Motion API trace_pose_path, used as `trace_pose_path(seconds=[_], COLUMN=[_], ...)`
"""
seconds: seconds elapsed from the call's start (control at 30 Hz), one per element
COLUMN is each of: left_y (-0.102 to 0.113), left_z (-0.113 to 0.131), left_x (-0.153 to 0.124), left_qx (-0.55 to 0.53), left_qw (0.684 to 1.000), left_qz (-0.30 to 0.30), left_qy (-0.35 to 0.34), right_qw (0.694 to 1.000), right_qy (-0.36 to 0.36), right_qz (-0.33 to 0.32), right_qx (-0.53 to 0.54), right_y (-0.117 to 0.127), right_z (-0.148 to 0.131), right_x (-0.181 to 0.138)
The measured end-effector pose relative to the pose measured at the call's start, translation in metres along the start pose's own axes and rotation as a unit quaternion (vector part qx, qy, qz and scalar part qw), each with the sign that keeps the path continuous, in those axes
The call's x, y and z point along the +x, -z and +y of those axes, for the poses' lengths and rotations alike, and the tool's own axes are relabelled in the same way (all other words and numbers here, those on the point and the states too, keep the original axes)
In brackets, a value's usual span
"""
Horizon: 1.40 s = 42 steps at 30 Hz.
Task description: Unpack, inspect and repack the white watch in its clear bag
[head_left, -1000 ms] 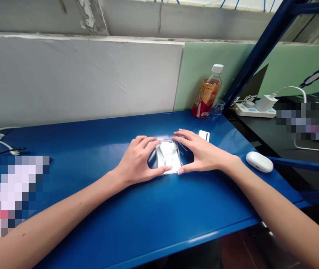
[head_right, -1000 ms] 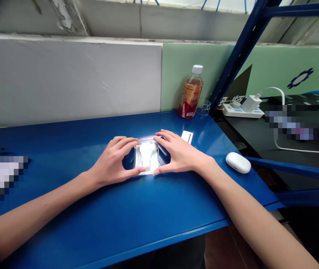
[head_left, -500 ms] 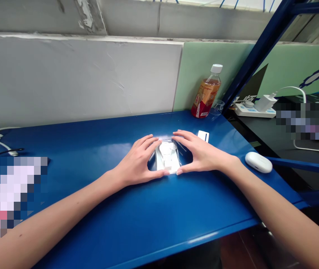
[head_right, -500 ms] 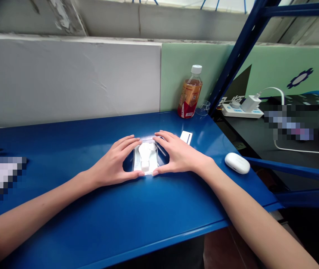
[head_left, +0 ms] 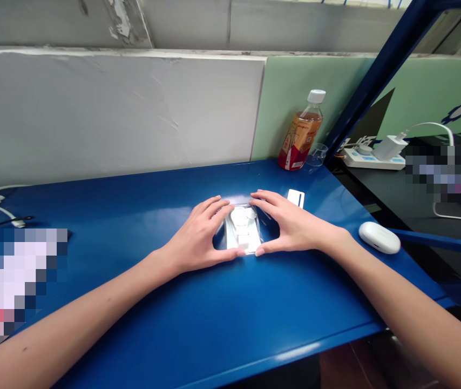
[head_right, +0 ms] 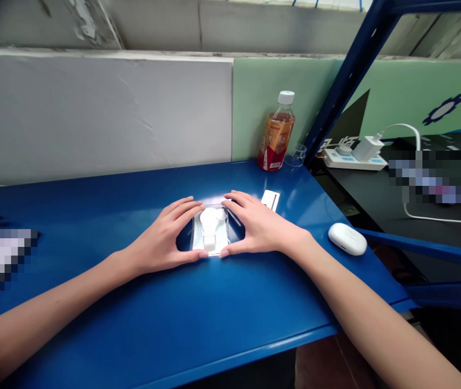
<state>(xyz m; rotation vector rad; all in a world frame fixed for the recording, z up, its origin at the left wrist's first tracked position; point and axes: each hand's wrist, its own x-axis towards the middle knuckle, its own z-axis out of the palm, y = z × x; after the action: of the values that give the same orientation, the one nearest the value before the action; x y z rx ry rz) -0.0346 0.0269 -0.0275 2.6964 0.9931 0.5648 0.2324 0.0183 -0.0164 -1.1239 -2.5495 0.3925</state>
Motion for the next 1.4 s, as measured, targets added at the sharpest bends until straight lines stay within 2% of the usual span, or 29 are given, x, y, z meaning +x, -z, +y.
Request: trace_pose_path(seconds=[0.53,0.83,1.07,1.4], left_y=[0.0002,0.0014,0.0001,-0.0002], left_z=[-0.0006,0.0019,0.0,0.0009], left_x=[0.0005,0.001,-0.0015,-0.0027], left_qx=[0.007,-0.006,-0.007,-0.018], left_qw=[1.0,1.0,1.0,1.0], left_qz=[-0.012,0.01,0.003,0.001], left_qy=[0.0,0.003,0.0,0.009], right_qw=[1.0,1.0,0.999,1.0], right_qy=[-0.009,0.002,0.001,0.001], right_qz=[-0.005,-0.001,-0.008,0.003], right_qx=[-0.016,-0.024,-0.052,-0.017], right_y=[-0.0007,-0.0038,-0.0032,-0.0052], right_z=[-0.0025,-0.0041,-0.0074,-0.0068], right_x=[0.0008,0.0008,-0.0002,-0.0004])
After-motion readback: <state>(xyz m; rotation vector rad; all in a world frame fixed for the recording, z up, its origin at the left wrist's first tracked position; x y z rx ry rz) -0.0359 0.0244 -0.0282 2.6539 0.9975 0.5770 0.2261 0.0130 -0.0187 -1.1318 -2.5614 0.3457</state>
